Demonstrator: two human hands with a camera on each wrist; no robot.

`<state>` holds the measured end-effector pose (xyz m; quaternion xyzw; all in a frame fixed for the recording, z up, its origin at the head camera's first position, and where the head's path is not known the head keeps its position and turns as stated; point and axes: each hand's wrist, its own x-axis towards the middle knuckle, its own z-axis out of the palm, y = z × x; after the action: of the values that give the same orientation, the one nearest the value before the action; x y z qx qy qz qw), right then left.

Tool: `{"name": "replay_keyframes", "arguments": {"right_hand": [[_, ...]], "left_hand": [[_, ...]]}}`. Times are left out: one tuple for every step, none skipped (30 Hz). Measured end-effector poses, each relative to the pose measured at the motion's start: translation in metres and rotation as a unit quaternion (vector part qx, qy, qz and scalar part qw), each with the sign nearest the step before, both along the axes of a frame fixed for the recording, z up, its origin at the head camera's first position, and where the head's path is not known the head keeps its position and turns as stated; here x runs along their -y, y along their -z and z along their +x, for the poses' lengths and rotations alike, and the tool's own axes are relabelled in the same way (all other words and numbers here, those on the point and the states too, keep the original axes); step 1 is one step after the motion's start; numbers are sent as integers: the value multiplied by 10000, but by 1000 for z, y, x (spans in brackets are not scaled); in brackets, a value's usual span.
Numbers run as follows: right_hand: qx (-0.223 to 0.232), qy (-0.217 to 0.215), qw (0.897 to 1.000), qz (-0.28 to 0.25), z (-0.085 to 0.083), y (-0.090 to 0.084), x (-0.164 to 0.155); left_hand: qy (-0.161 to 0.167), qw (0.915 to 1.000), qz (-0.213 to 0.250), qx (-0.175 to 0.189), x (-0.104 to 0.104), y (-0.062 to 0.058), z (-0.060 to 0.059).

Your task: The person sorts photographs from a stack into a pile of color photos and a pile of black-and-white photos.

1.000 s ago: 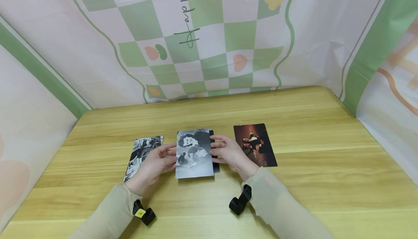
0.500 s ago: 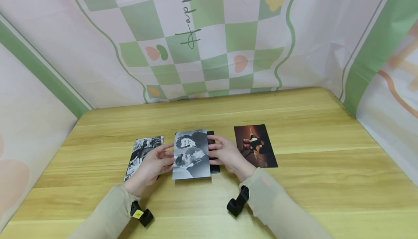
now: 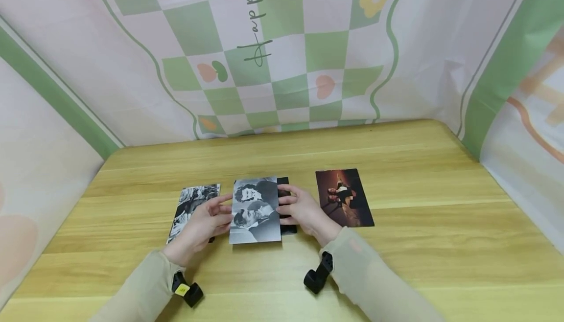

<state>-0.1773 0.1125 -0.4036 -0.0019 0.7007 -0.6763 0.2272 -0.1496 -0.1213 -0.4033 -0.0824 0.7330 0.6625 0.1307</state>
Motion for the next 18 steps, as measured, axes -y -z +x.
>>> {"name": "replay_keyframes", "arguments": {"right_hand": [[-9, 9, 10000, 7, 0, 0, 1], [-25, 1, 10000, 4, 0, 0, 2], [-47, -6, 10000, -2, 0, 0, 3], [-74, -13, 10000, -4, 0, 0, 4], [-93, -13, 10000, -5, 0, 0, 5], [-126, -48, 9999, 5, 0, 0, 7], [-126, -64, 9999, 17, 0, 1, 8], [-135, -100, 9999, 37, 0, 1, 10], [-125, -111, 9998, 55, 0, 2, 11], [-118, -128, 9998, 81, 0, 2, 13], [-105, -133, 9998, 102, 1, 2, 14], [-111, -169, 9997, 117, 1, 2, 15], [-95, -165, 9997, 118, 1, 2, 17], [-105, -178, 9997, 124, 1, 2, 19], [-106, -157, 9997, 120, 1, 1, 21], [-116, -145, 9998, 120, 1, 1, 22], [-127, -141, 9997, 121, 1, 0, 24], [-131, -144, 9997, 125, 1, 0, 26]], "left_hand": [[3, 10000, -1, -4, 1, 0, 0], [-2, 10000, 0, -8, 1, -1, 0], [-2, 10000, 4, -7, 2, -1, 0], [0, 10000, 4, -5, 3, -1, 0], [-5, 10000, 11, -4, 5, -1, 1], [-2, 10000, 26, 1, 6, -1, 1], [-5, 10000, 47, 11, 8, -1, 1], [-14, 10000, 55, 14, 9, -1, 2], [-20, 10000, 58, 17, 11, -1, 2], [-30, 10000, 58, 17, 12, 0, 2], [-47, 10000, 53, 18, 14, 0, 3], [-53, 10000, 28, 19, 15, 0, 4], [-68, 10000, 8, 20, 17, 0, 4], [-76, 10000, -3, 12, 19, 0, 5], [-80, 10000, -24, 14, 20, -1, 6], [-87, 10000, -42, 6, 22, -1, 6], [-94, 9999, -62, 8, 23, -1, 6], [-108, 9999, -74, 4, 25, -1, 7]]}}
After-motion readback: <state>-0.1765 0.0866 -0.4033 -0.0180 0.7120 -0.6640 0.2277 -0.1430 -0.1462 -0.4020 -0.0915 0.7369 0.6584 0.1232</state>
